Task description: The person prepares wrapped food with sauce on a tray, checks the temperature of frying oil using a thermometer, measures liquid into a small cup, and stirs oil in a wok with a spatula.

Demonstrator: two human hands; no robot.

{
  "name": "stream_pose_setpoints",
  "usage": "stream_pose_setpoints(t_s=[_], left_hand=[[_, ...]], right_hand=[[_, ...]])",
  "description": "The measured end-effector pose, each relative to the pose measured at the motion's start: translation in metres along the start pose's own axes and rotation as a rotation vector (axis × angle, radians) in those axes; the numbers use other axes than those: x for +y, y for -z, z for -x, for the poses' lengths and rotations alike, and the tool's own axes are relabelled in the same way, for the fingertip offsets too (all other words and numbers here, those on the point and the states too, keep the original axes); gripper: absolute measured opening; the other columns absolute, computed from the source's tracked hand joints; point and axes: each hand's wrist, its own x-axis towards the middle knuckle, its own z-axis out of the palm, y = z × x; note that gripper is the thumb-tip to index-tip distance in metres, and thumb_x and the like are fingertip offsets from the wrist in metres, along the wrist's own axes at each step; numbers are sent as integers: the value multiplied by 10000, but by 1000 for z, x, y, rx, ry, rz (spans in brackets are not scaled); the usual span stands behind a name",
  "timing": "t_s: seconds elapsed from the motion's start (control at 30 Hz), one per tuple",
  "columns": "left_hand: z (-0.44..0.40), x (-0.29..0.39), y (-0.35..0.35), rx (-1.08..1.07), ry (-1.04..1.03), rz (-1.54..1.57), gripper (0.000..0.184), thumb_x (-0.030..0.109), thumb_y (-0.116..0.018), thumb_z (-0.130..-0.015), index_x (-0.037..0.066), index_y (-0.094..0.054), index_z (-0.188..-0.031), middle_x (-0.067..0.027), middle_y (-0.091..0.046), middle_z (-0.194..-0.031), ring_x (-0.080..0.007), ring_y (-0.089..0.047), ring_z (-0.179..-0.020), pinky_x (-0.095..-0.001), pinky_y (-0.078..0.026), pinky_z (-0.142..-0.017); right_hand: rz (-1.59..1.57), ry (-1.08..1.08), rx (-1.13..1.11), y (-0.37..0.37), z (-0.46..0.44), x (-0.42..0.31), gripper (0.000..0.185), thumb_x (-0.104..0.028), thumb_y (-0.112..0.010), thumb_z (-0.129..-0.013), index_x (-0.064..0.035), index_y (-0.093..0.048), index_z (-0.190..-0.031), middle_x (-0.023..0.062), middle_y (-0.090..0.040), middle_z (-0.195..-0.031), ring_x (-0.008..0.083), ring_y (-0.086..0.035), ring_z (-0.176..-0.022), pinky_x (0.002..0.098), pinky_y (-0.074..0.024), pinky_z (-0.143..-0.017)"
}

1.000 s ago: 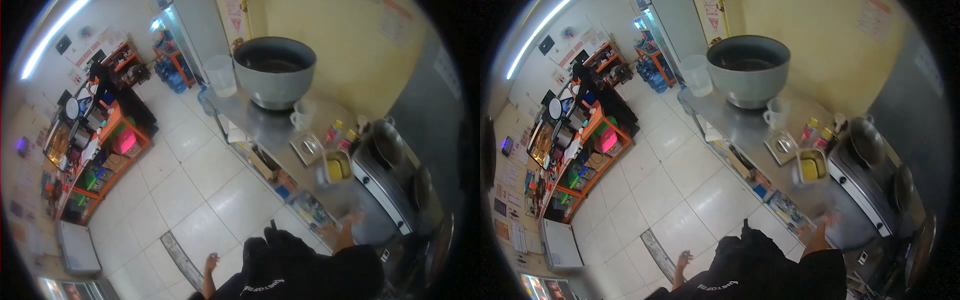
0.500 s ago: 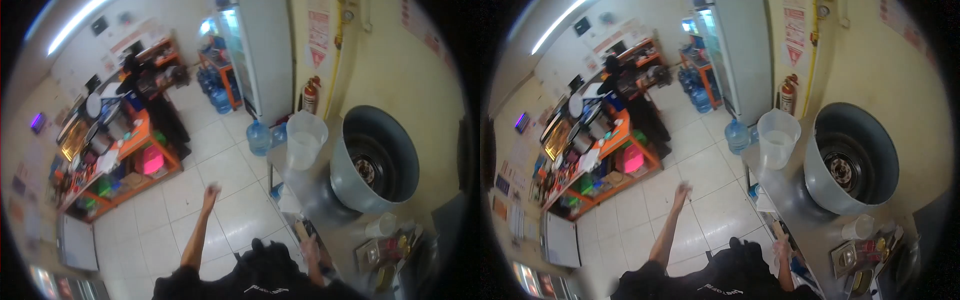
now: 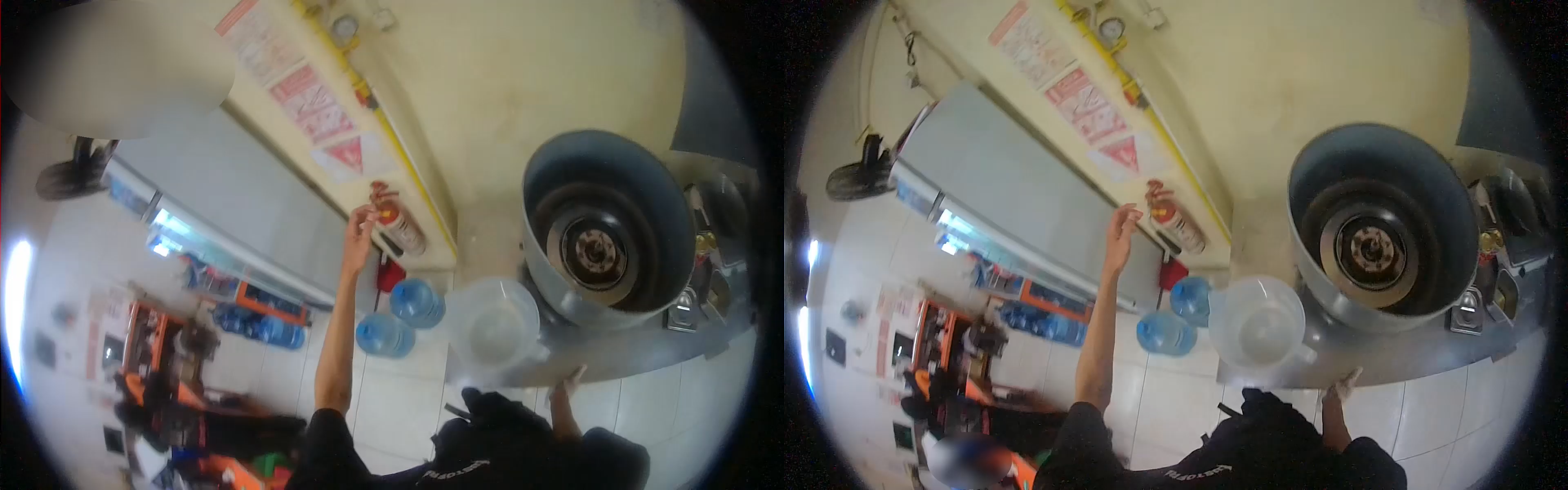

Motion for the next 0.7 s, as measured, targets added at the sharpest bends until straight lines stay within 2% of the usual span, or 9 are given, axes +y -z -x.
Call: stream_pose_setpoints(t_s=[0.1, 0.13, 0.2, 0.27, 0.43, 0.47, 0.5, 0.6, 0.7], left_hand=[[-104, -29, -31, -211, 31, 149, 395, 261, -531, -977, 31, -474, -1292, -65, -569, -1142, -164, -564, -1038, -355, -445, -916], [-141, -12, -41, -208, -60, -100, 438, 216, -592, -940, 18, -457, -1307, -101, -539, -1184, -217, -541, -1114, -382, -420, -984], [-239, -33, -76, -187, -527, -216, 505, 251, -622, -914, 4, -445, -1319, -156, -525, -1245, -307, -474, -1218, -410, -359, -1058], [-339, -43, -108, -141, -644, -401, 712, 366, -628, -883, 3, -331, -1419, -221, -403, -1414, -367, -358, -1329, -452, -269, -1118], [-561, -53, -125, 213, -515, -546, 935, 449, -641, -833, -44, -163, -1467, -233, -206, -1527, -365, -199, -1419, -486, -208, -1151], [-561, -34, -119, 343, -612, -565, 807, 414, -640, -830, -51, -324, -1408, -229, -317, -1476, -358, -281, -1387, -508, -237, -1135], [-566, -21, -122, 423, -683, -515, 807, 420, -642, -827, -50, -329, -1404, -227, -322, -1471, -358, -284, -1383, -507, -238, -1133], [-464, 6, -189, 230, -781, -51, 807, 436, -647, -817, -45, -345, -1391, -223, -336, -1454, -357, -295, -1373, -504, -244, -1128], [-252, 11, -312, -377, -727, 352, 807, 451, -652, -808, -40, -360, -1378, -219, -350, -1437, -356, -305, -1363, -501, -249, -1123]], right_hand=[[259, 172, 135, -23, -20, 3, 732, -467, -463, -968, -37, -198, -1499, 122, -233, -1551, 277, -250, -1398, 380, -176, -1152], [162, 582, 34, -15, -44, 33, 625, -429, -442, -989, -23, -316, -1447, 118, -379, -1423, 229, -382, -1246, 345, -308, -1044], [80, 343, -5, 21, -73, 15, 688, -337, -523, -971, -25, -197, -1491, 116, -275, -1524, 245, -300, -1369, 361, -270, -1115], [386, 359, 71, 17, -57, 17, 630, -515, -406, -990, -1, -500, -1342, 89, -568, -1268, 161, -512, -1152, 275, -360, -997], [500, 214, 475, 35, -97, 42, 552, -489, -372, -1008, -18, -595, -1191, 89, -645, -1051, 209, -584, -900, 343, -480, -787], [1128, 913, 516, 56, -109, 66, 493, -444, -367, -1017, -42, -620, -1145, 103, -645, -1064, 235, -590, -918, 364, -483, -799], [532, 330, 355, 47, -93, 76, 471, -400, -366, -1018, -45, -583, -1238, 127, -611, -1220, 234, -559, -1122, 386, -421, -969], [815, 647, 333, -5, 20, 125, 462, -314, -282, -1031, -88, -449, -1397, 148, -447, -1430, 327, -359, -1348, 433, -214, -1142], [1083, 409, 576, -20, 115, 194, 479, -408, -364, -1003, -110, -498, -1355, 197, -433, -1410, 366, -422, -1281, 472, -300, -1099]])
